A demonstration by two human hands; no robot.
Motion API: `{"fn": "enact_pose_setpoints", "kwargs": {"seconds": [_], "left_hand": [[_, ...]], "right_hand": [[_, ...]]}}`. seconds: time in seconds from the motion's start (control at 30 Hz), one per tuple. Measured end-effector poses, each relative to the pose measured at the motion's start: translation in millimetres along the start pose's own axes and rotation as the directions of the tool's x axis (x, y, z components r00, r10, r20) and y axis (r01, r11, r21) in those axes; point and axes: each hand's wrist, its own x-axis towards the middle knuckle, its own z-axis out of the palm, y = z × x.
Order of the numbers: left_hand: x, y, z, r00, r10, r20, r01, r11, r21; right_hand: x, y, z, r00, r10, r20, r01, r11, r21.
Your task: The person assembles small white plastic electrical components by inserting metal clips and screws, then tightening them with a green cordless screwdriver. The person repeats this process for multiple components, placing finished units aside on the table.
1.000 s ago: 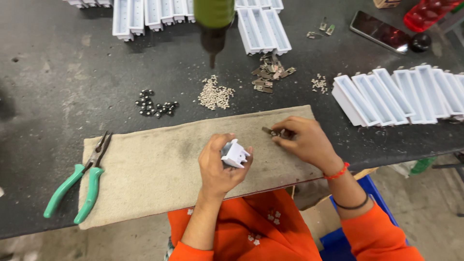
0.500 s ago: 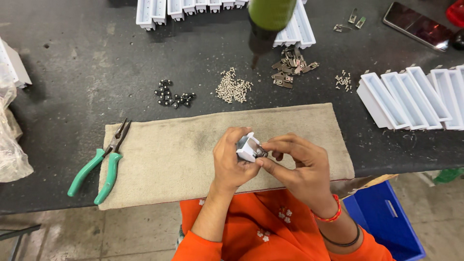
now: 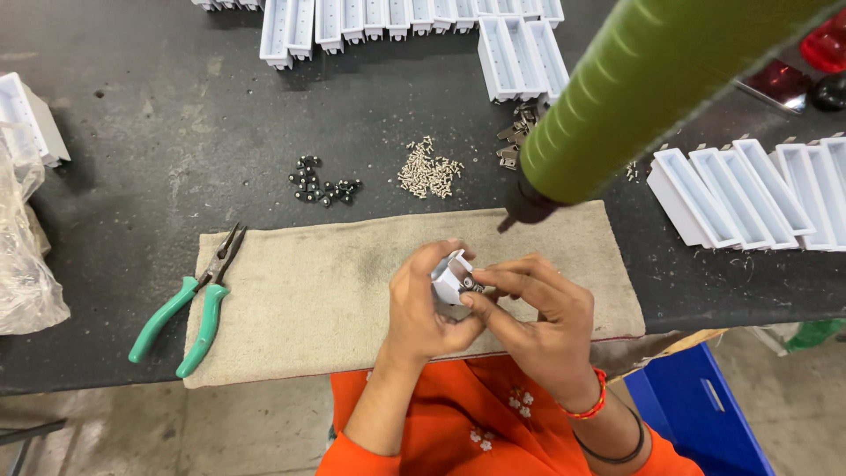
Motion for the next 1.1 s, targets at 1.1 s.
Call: {"fn": "enact_pose_setpoints", "kwargs": {"seconds": [1.1], "left_hand": [[20.2, -27.2, 22.2, 0.995, 0.092, -0.044, -0.083, 0.981, 0.177]], "right_hand": [[175.5, 189.5, 35.7, 0.697, -0.11, 0.709, 0.429, 0.856, -0.289]]}}
